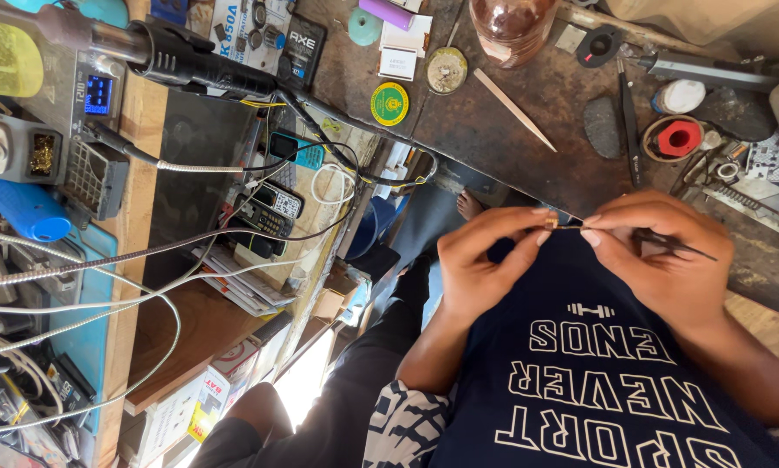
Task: The person repairs a disassembled smartphone, prying along the edge of the open phone with a pry tool and using tweezers to lift and reposition internal components. They unscrew and remove small parts, work on the phone's internals at the bench, and later handle a small component and wire near a soldering station.
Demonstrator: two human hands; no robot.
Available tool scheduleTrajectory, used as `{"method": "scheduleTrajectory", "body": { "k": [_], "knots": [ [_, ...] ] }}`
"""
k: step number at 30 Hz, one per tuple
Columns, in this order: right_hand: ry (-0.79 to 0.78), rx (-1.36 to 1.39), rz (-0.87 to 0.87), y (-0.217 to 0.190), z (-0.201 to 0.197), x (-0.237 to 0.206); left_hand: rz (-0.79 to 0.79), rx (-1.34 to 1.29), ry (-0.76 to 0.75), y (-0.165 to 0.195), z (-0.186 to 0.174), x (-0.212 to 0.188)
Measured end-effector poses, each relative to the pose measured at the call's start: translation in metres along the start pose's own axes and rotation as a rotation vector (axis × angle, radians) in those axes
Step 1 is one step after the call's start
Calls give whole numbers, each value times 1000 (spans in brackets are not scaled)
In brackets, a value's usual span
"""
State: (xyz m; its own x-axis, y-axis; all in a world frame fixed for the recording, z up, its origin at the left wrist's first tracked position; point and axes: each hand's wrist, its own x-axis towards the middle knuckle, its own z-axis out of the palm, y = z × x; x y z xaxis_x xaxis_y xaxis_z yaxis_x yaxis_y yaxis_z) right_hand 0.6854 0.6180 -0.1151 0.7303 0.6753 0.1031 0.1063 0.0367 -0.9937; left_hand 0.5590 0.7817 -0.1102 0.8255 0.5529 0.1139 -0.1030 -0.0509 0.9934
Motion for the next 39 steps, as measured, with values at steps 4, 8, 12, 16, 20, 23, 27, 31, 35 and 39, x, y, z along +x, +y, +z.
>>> {"method": "scheduleTrajectory", "body": {
  "k": [4,8,12,16,20,23,27,31,35,39],
  "knots": [
    [0,-131,-30,6,2,6,-257,-390,-18,-18,-5,-4],
    [-5,-202,25,11,8,10,-288,-430,26,-36,-8,-6],
    [-39,-307,48,14,16,16,-328,-378,102,-51,-7,-1],
    [-35,-447,116,11,20,22,-387,-129,209,-63,-7,20],
    [15,-524,137,5,18,24,-179,329,309,-66,-8,40],
    [12,-524,46,4,15,24,-180,422,294,-65,-6,50],
    [9,-715,23,8,13,18,-94,458,285,-62,-5,55],
    [27,-693,100,17,12,11,-80,447,297,-62,-6,56],
    [10,-714,48,25,11,9,-64,396,344,-59,-10,53],
    [43,-866,-37,35,15,11,-69,448,395,-57,-16,48]
  ]
}}
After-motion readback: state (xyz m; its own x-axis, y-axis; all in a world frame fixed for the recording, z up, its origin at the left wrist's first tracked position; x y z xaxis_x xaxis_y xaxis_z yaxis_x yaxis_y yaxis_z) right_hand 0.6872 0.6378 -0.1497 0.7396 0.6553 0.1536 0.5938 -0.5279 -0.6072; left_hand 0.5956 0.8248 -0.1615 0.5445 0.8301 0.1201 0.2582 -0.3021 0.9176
